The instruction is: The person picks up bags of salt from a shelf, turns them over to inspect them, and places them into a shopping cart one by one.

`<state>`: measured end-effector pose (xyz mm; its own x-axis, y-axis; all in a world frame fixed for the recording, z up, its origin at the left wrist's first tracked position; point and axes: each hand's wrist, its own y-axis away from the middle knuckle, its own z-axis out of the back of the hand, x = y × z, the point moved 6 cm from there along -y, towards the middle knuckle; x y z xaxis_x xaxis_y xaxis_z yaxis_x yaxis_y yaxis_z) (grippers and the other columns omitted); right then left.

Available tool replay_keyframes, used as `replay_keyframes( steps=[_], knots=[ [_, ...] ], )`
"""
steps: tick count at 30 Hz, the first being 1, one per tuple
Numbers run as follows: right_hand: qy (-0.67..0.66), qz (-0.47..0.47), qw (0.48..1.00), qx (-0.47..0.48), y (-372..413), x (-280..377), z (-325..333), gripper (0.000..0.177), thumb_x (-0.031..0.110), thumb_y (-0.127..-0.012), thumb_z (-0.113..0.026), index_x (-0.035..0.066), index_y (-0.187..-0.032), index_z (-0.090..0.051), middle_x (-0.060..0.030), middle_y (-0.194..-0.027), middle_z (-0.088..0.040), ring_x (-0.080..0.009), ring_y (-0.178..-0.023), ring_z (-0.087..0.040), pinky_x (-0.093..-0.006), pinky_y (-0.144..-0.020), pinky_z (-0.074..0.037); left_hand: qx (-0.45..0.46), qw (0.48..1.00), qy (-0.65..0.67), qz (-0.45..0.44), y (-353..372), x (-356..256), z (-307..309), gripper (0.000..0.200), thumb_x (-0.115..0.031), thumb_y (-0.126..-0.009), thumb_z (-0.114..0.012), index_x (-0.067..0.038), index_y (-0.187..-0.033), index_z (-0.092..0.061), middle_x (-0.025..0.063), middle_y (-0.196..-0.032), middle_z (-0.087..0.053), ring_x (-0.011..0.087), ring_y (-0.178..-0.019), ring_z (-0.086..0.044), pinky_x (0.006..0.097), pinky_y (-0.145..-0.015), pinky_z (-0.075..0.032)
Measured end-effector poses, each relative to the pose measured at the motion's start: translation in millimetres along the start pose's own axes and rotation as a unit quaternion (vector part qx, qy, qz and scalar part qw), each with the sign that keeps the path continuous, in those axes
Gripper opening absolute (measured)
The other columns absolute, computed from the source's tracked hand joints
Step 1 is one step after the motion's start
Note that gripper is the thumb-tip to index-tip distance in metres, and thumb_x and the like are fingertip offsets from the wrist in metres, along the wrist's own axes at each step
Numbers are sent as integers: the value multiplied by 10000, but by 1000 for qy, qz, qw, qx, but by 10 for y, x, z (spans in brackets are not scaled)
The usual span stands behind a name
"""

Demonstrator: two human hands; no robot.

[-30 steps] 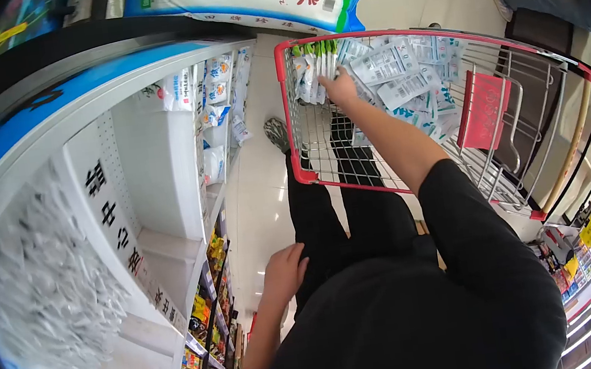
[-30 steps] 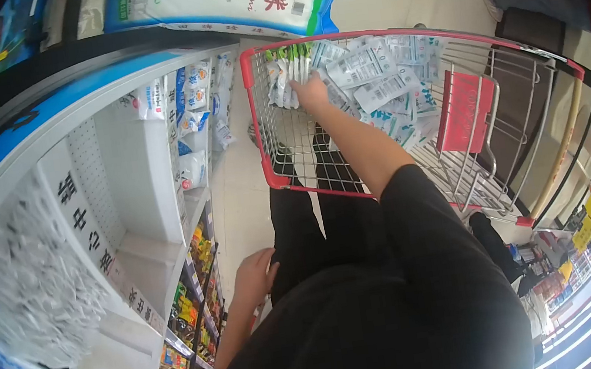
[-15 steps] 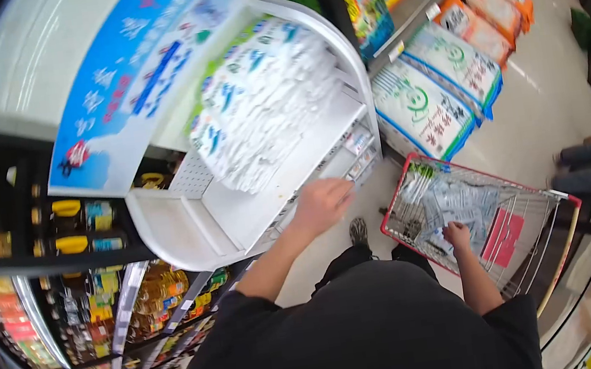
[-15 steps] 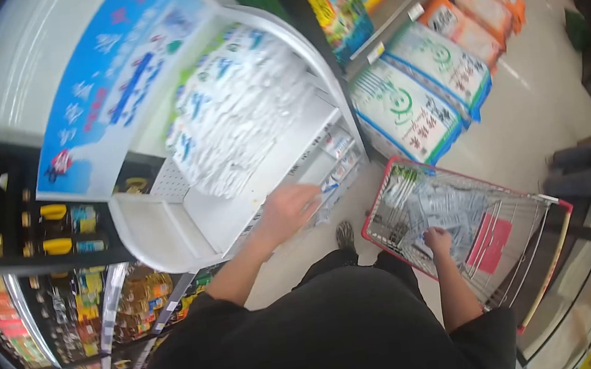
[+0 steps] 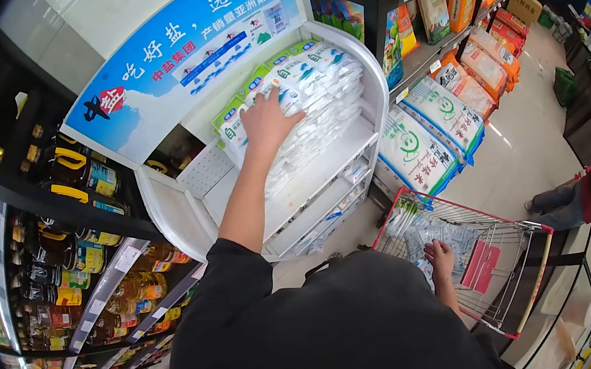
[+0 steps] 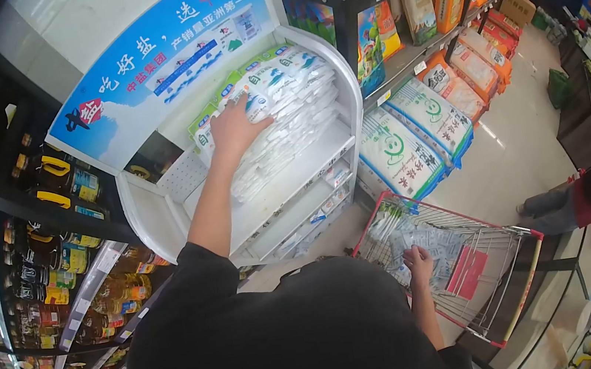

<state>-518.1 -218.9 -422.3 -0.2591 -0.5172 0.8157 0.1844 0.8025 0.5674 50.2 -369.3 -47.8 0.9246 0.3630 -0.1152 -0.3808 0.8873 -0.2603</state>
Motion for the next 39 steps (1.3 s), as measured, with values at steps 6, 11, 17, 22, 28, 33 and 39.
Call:
replay_keyframes(
  steps=[6,11,17,22,28,33,39],
  knots=[
    [78,39,993,84,30,188,-532,417,265,-1021,-683,-60,-1270,-611,-189,-1072,-742,-246,-922,-742,-335,-817,-599,-108,993,-23,-46,458,-159,56,501,-109,-924,-660,-3,-1407,-581,275,-1307,-649,416,-1210,-640,595,-1075,-457],
    [52,9,973,225,733,1001,-1472,539,375,-1074,-578,-67,-1380,-542,-211,-1212,-703,-274,-1070,-713,-368,-894,-590,-208,942,234,-123,1045,-309,699,431,20,-902,-615,34,-1333,-617,256,-1319,-655,419,-1233,-631,496,-1064,-506],
    [-259,-68,876,401,1633,1944,-2453,763,594,-1092,-367,-17,-1550,-367,-231,-1427,-588,-349,-1325,-584,-487,-1070,-517,-77,800,345,-485,2213,-1402,423,331,-64,-946,-592,53,-1242,-682,238,-1343,-656,372,-1277,-630,518,-1106,-482],
    [-105,-93,958,249,1166,1480,-2024,435,280,-1061,-602,-20,-1372,-553,-182,-1262,-695,-316,-1112,-714,-448,-957,-605,66,783,335,-520,2252,-1556,37,473,-266,-807,-815,-9,-1189,-708,178,-1304,-684,331,-1251,-642,466,-1080,-502],
    [-170,3,968,186,1192,1571,-1459,365,161,-1045,-620,-20,-1357,-562,-187,-1201,-718,-313,-1087,-724,-466,-929,-615,-189,863,468,4,226,-300,-77,520,-356,-866,-841,25,-1182,-682,224,-1204,-704,336,-1138,-685,415,-974,-540],
    [-191,38,964,181,1358,1661,-1290,416,136,-1031,-633,-49,-1387,-525,-209,-1271,-700,-316,-1112,-714,-465,-953,-600,-20,619,744,250,-448,65,-141,479,-246,-885,-841,41,-1215,-648,230,-1203,-675,294,-1111,-685,401,-853,-592],
    [-190,41,966,170,1398,1565,-1181,416,144,-1028,-645,-39,-1384,-532,-182,-1248,-707,-300,-1071,-729,-451,-910,-615,60,588,765,257,-948,-63,-514,381,-174,-908,-808,58,-1159,-640,208,-1024,-698,236,-775,-690,313,-600,-568]
  ],
)
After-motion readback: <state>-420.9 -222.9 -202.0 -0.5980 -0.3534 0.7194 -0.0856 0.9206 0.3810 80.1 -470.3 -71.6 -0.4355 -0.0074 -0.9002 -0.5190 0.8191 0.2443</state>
